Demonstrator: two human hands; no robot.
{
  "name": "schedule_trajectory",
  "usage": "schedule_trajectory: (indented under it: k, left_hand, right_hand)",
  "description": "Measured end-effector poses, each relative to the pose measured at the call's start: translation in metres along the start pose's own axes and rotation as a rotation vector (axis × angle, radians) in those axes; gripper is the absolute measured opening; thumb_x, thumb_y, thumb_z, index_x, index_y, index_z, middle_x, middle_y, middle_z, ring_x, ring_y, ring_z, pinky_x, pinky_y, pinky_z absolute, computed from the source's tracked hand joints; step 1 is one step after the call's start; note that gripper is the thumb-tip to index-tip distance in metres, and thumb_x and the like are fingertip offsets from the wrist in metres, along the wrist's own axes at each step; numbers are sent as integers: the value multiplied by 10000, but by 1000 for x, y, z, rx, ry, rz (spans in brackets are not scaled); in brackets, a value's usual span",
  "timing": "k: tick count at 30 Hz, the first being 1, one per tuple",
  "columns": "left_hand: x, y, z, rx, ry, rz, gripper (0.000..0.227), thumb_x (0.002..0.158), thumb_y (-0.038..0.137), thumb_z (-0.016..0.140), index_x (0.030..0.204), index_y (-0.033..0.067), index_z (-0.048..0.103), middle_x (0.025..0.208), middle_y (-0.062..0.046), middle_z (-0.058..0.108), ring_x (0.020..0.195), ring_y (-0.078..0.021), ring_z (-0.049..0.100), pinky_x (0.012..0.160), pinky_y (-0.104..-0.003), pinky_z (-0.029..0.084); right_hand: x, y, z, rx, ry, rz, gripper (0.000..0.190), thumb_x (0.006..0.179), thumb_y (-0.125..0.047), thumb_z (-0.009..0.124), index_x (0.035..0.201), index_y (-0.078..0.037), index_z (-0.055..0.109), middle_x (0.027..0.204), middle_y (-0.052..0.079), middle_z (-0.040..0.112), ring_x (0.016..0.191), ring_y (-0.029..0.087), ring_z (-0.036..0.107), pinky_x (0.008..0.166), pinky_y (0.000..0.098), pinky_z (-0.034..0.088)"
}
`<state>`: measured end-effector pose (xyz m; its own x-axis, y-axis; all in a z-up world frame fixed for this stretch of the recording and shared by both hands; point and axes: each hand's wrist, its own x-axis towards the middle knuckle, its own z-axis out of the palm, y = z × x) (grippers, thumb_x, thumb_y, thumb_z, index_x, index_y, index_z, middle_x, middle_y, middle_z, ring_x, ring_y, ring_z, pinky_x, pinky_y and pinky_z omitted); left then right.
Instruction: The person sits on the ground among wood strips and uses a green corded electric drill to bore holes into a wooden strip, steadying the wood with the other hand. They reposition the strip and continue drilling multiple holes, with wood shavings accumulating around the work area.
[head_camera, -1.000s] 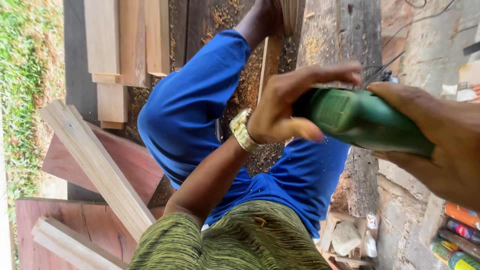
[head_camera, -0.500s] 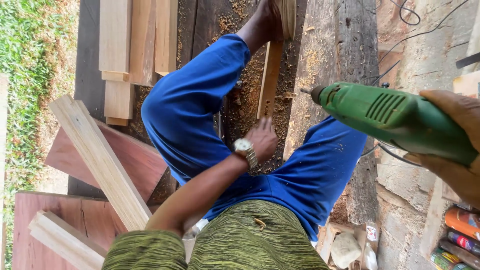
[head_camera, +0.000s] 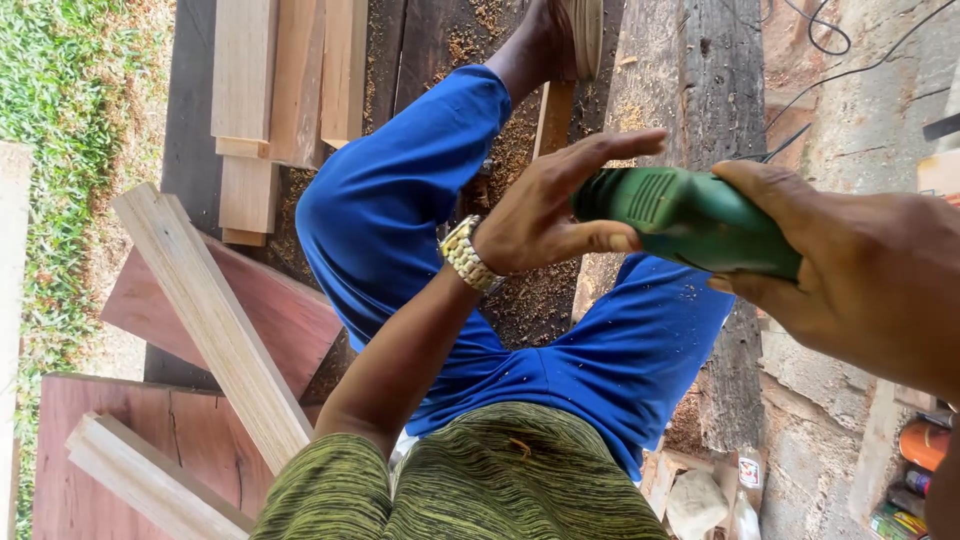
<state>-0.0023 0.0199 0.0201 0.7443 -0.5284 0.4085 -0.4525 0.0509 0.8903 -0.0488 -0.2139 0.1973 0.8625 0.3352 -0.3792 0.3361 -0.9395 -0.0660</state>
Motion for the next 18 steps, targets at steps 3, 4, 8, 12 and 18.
schedule_trajectory:
  k: [3,4,8,12,18]
  left_hand:
    - [11,3,7,-51,-71,52,900,915,739,687,1542,146,431,1423,-111,653,1316,-256,689,1146,-386,562]
    - [13,3,10,-46,-86,72,943,864,760,695,1534,151,432,1377,-86,680,1292,-243,698,1146,-388,554]
    - [14,-3,15,-83,-71,67,869,895,760,718,1478,157,491,1337,-83,699,1283,-246,710,1128,-370,581]
    - [15,-4,17,-65,-18,44,780,852,734,749,1351,155,595,1180,-70,741,1117,-222,776,998,-346,629]
    - [19,-6,16,-106,1,40,746,856,693,778,1339,147,618,1140,-73,749,1083,-208,784,969,-330,637]
  right_hand:
    - [5,-5,-4,-34,-23,-35,826,788,-432,804,1503,-142,512,884,149,775,613,236,759,544,361,610]
    - [7,-9,-6,-40,-36,-42,846,798,-449,807,1527,-153,497,876,149,773,608,240,758,538,364,610]
    - [12,-13,-10,-20,-98,-2,876,795,-461,824,1552,-192,474,849,149,765,623,253,760,547,375,613]
    - [15,-15,-12,15,-116,-12,864,791,-443,828,1539,-201,469,832,146,761,605,252,753,535,380,605]
    - [18,-15,-15,-10,-137,11,846,808,-448,819,1542,-215,469,803,118,755,608,228,748,545,364,598]
